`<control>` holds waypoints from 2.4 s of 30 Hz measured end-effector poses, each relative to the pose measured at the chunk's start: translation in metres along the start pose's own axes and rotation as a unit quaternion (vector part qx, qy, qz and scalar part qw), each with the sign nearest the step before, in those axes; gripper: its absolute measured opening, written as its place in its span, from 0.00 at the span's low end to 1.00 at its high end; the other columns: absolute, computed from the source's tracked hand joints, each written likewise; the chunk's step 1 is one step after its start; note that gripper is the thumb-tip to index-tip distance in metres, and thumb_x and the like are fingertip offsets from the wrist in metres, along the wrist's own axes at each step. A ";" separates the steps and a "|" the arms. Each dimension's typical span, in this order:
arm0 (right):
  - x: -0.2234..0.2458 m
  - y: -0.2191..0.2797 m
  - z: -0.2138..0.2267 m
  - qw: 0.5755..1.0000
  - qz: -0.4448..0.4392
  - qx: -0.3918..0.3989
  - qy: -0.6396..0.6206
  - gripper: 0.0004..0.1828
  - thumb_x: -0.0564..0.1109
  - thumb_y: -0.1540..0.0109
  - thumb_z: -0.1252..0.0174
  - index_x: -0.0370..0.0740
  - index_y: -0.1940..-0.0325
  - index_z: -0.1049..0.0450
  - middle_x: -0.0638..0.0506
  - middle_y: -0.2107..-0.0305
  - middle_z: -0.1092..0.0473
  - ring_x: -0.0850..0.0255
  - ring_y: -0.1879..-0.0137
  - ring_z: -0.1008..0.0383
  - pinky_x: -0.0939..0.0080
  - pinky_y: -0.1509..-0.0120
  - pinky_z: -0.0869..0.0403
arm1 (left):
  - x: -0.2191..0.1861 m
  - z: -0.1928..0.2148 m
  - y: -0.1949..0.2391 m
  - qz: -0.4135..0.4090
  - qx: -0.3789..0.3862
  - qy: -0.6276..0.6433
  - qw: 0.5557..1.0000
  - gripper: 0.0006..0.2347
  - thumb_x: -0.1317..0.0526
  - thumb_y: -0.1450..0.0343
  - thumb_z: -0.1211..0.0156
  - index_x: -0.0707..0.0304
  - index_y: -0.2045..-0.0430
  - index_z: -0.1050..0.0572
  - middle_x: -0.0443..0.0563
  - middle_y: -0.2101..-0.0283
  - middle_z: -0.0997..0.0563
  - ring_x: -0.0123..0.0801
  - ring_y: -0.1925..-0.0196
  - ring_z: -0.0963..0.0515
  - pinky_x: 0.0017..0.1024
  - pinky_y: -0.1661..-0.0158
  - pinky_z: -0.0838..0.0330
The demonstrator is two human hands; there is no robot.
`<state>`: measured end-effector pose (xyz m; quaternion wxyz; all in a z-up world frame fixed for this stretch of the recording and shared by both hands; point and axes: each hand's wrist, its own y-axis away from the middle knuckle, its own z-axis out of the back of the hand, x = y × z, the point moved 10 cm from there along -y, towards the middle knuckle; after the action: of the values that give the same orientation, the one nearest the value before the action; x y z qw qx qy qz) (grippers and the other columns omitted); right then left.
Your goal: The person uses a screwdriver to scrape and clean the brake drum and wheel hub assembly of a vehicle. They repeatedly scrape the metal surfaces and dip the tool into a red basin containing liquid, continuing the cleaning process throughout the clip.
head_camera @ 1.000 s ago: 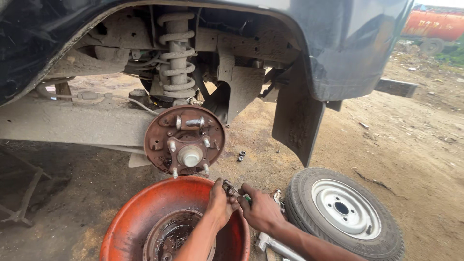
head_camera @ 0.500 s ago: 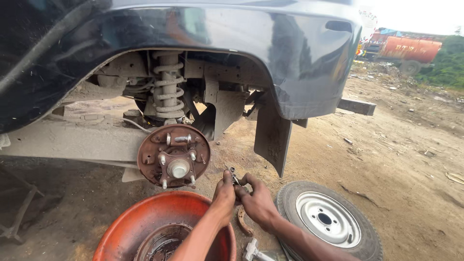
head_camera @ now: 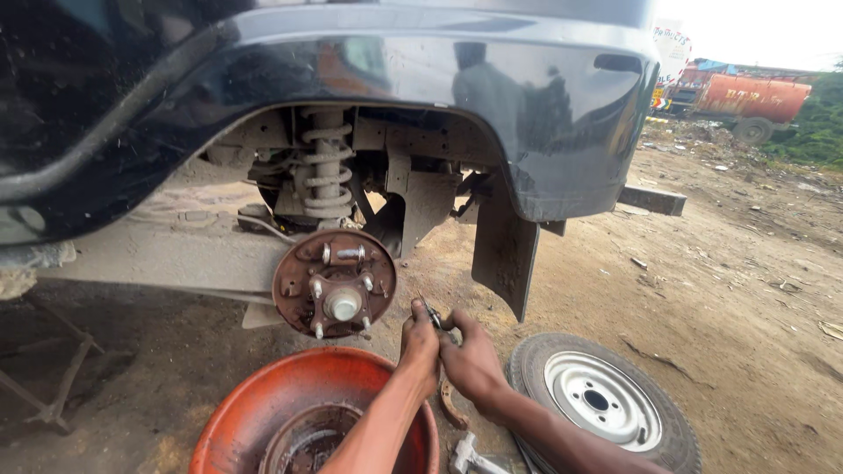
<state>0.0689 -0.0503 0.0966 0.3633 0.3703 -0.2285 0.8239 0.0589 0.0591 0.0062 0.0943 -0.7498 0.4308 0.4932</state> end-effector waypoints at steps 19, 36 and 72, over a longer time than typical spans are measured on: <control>0.021 0.019 0.003 0.973 0.075 -0.002 0.220 0.13 0.45 0.36 0.52 0.47 0.47 0.33 0.33 0.77 0.27 0.35 0.67 0.25 0.35 0.59 0.30 | -0.001 0.006 0.003 -0.018 -0.073 -0.116 0.990 0.31 0.42 0.21 0.72 0.78 0.46 0.32 0.54 0.68 0.26 0.35 0.67 0.24 0.43 0.59 0.28; -0.002 0.021 -0.002 0.995 -0.063 0.075 -0.004 0.10 0.48 0.33 0.49 0.39 0.54 0.30 0.36 0.54 0.20 0.43 0.43 0.26 0.38 0.35 0.35 | 0.031 0.006 -0.029 0.005 0.142 0.116 0.983 0.19 0.42 0.21 0.65 0.58 0.61 0.33 0.46 0.75 0.35 0.29 0.76 0.38 0.33 0.70 0.37; 0.078 -0.008 -0.008 0.963 -0.118 0.076 -0.232 0.07 0.47 0.34 0.48 0.44 0.53 0.32 0.52 0.79 0.36 0.66 0.80 0.45 0.64 0.80 0.46 | -0.207 -0.033 -0.001 -0.135 0.158 -0.874 0.439 0.13 0.60 0.28 0.43 0.78 0.62 0.23 0.62 0.60 0.18 0.41 0.60 0.19 0.38 0.58 0.24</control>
<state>0.0353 -0.0066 0.1529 0.3656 0.6021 -0.1980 0.6816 0.0516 0.1551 0.1918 0.6030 0.0590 0.0837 0.7912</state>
